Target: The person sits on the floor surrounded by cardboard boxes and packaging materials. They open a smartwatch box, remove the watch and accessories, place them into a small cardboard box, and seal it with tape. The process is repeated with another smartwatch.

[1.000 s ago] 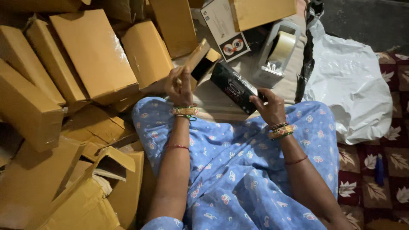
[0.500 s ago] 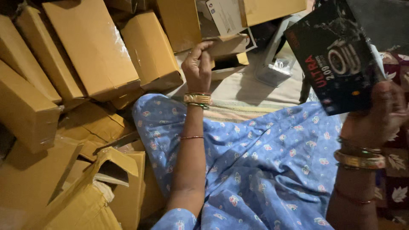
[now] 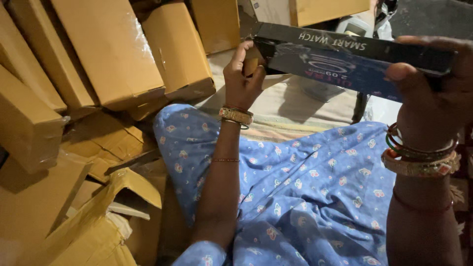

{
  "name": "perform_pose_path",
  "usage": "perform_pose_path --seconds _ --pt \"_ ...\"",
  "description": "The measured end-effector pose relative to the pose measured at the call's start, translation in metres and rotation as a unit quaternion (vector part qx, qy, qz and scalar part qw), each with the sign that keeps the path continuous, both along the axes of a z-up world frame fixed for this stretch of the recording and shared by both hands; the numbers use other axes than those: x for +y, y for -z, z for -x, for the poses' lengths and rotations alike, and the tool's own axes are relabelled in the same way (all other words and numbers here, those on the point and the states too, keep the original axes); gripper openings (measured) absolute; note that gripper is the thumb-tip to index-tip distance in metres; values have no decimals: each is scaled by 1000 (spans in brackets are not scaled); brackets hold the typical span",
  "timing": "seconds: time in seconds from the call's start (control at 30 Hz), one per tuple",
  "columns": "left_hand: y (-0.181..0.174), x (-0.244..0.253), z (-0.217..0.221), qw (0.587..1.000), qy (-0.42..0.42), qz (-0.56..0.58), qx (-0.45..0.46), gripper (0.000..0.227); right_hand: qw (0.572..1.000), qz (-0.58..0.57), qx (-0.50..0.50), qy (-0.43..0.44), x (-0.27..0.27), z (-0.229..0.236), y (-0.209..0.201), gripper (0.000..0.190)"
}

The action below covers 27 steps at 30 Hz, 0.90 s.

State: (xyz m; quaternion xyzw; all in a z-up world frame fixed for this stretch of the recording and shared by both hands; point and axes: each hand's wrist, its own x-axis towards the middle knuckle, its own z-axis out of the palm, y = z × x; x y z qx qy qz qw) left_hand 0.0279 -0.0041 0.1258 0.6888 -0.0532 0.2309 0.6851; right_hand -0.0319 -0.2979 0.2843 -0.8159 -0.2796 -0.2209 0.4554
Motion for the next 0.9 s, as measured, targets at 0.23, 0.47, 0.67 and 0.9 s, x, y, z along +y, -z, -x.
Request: perform_pose_path --seconds 0.23,0.47,0.67,0.9 --pt "47 2 -11 963 164 210 -33 16 998 57 -5 -3 24 -16 -7 25" --pt "23 3 -5 951 205 229 -41 38 975 214 -4 -66 53 -15 -55 27" --pt "-10 4 5 983 155 93 -18 56 924 376 -16 -71 73 -5 -100 32" --pt "-2 2 2 979 168 112 -11 53 896 415 -93 -127 100 -31 -74 28"
